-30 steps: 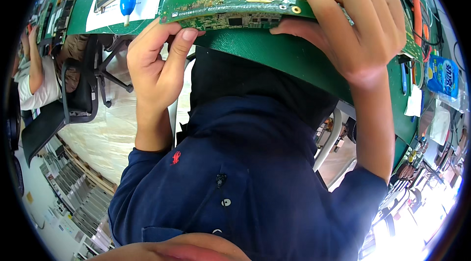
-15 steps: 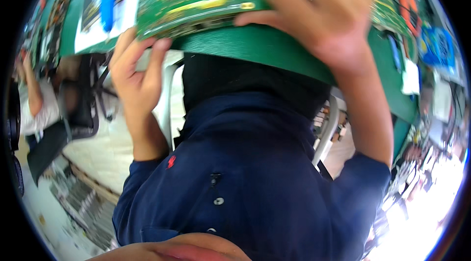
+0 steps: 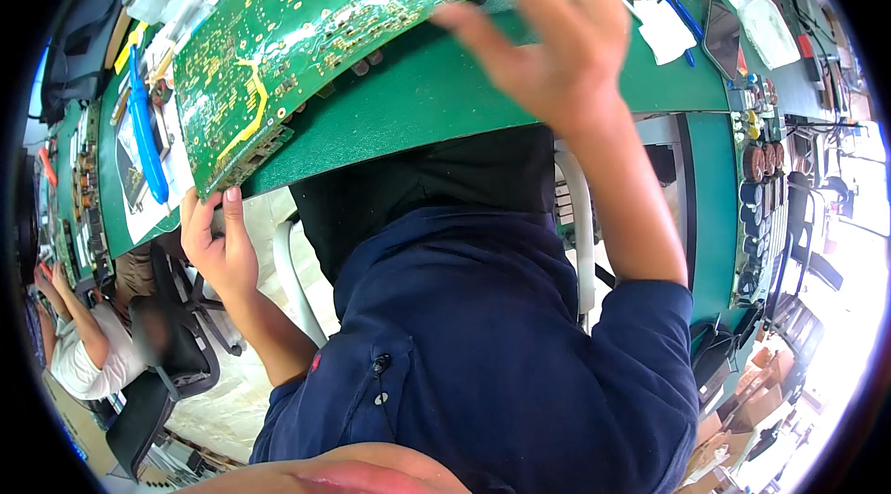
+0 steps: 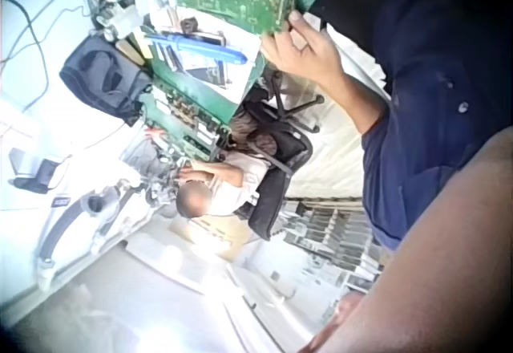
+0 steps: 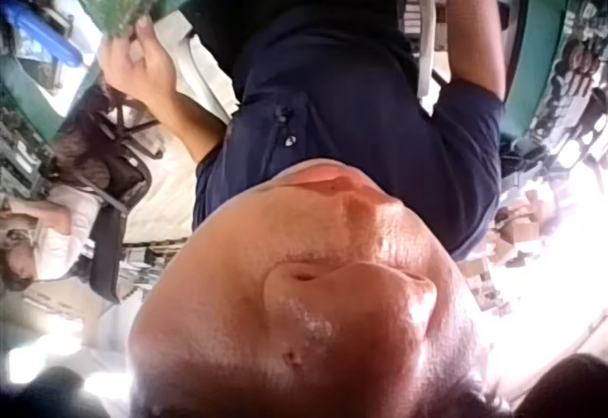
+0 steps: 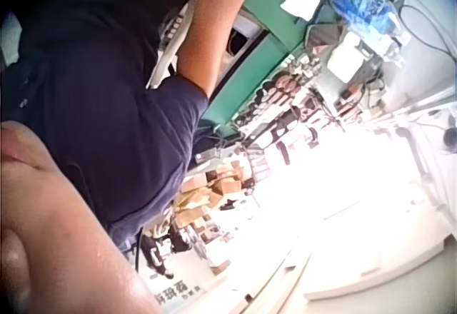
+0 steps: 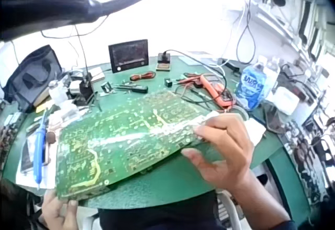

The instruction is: The person solders components onto a large green circuit board using a soldering iron and desoldering pump, then removes a smaller circuit board and positions it near a stack of components.

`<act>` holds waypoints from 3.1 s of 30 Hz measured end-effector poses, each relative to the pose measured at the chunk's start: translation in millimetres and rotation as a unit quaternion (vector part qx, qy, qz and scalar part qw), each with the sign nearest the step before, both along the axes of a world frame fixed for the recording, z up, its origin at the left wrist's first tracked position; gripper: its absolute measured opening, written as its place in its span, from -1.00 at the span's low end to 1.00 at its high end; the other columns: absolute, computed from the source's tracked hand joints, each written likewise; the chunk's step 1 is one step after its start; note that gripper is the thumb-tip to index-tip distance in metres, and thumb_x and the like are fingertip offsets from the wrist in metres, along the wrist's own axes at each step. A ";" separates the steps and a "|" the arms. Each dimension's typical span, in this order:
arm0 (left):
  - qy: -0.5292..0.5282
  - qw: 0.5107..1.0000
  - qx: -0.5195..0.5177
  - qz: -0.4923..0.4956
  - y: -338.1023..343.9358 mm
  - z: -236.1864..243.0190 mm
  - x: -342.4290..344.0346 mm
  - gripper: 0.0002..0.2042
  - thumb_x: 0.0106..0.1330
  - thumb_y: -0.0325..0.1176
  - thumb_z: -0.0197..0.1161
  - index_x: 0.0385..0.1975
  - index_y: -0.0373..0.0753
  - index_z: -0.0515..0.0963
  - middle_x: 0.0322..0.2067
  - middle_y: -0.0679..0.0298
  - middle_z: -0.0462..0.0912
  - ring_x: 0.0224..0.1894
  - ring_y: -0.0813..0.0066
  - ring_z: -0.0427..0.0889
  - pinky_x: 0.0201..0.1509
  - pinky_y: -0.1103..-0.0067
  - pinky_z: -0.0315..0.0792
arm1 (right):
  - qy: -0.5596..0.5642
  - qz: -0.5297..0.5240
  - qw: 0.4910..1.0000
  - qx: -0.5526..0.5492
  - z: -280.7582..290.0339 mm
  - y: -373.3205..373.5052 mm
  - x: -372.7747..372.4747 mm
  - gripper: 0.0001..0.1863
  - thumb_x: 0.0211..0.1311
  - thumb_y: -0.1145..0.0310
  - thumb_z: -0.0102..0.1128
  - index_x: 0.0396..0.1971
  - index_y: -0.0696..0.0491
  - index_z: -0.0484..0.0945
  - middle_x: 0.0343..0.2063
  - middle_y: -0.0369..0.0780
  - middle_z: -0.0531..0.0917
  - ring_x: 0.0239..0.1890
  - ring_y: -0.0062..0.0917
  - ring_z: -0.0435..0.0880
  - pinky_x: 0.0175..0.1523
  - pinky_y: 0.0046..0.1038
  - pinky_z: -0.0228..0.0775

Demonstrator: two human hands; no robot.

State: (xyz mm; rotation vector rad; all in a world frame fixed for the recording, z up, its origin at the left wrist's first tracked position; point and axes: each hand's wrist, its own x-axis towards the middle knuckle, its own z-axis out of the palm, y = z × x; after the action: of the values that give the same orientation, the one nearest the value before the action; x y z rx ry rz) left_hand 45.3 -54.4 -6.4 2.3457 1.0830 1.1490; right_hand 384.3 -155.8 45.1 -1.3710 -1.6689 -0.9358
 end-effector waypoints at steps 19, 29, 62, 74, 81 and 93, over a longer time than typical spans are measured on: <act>-0.078 0.983 0.160 0.035 9.1 -38.6 -15.2 -0.81 0.15 -0.43 0.30 -0.30 -0.36 0.51 -0.22 0.05 0.55 -0.16 0.12 0.50 -0.05 0.38 0.36 | 0.216 -0.142 0.964 -0.054 -25.3 -46.9 47.8 -0.91 0.10 0.49 0.35 -0.40 0.12 0.62 -0.39 -0.16 0.61 -0.27 -0.31 0.59 -0.14 -0.38 0.42; -0.140 0.964 0.219 0.050 13.1 -59.1 5.3 -0.79 0.10 -0.44 0.25 -0.27 -0.28 0.47 -0.14 0.10 0.53 -0.07 0.06 0.47 0.07 0.31 0.27 | 0.232 -0.157 0.956 -0.089 -41.1 -61.4 66.9 -0.85 0.23 0.35 0.29 -0.36 0.13 0.65 -0.41 -0.26 0.66 -0.38 -0.54 0.55 -0.26 -0.52 0.35; 0.056 0.990 -0.122 -0.042 17.0 64.4 -63.4 -0.70 0.24 -0.35 0.27 -0.12 -0.24 0.36 -0.48 0.17 0.52 -0.44 0.36 0.51 -0.33 0.47 0.38 | 0.383 0.116 0.915 -0.047 -0.1 -70.6 6.0 -0.60 0.39 0.15 0.10 -0.15 0.25 0.57 -0.17 -0.13 0.65 -0.14 -0.46 0.61 -0.01 -0.45 0.41; 0.223 0.946 -0.088 -0.217 -51.2 -19.4 -0.5 -0.79 0.00 -0.29 0.37 -0.52 -0.19 0.46 -0.58 0.17 0.57 -0.44 0.05 0.61 -0.42 0.24 0.43 | 0.486 0.363 0.590 -0.533 -2.4 -75.1 -84.4 -0.29 0.22 -0.14 0.20 0.01 0.28 0.53 -0.03 -0.04 0.62 0.03 -0.34 0.61 0.11 -0.36 0.40; 0.185 0.951 -0.146 -0.200 -48.4 -84.8 14.4 -0.83 -0.06 -0.32 0.32 -0.61 -0.21 0.46 -0.61 0.15 0.55 -0.45 0.00 0.58 -0.44 0.20 0.37 | 0.490 0.319 0.539 -0.607 -52.7 -56.9 -94.2 -0.44 0.26 0.06 0.25 0.03 0.26 0.50 -0.14 -0.10 0.64 -0.09 -0.47 0.64 0.02 -0.47 0.46; 0.238 0.932 -0.085 -0.261 -51.4 -154.0 53.8 -0.84 -0.13 -0.29 0.34 -0.52 -0.14 0.61 -0.56 0.20 0.64 -0.47 0.15 0.65 -0.40 0.31 0.50 | 0.570 0.232 0.662 -0.427 -168.2 -52.8 -133.8 -0.54 0.35 0.13 0.17 0.05 0.18 0.49 -0.17 -0.23 0.54 -0.18 -0.61 0.55 -0.09 -0.56 0.39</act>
State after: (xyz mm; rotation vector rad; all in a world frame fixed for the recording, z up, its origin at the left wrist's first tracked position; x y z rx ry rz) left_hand 99.0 -105.7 -160.4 2.5977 0.5773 0.2902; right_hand 250.5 -208.6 -123.1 -1.4064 -1.2099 1.0531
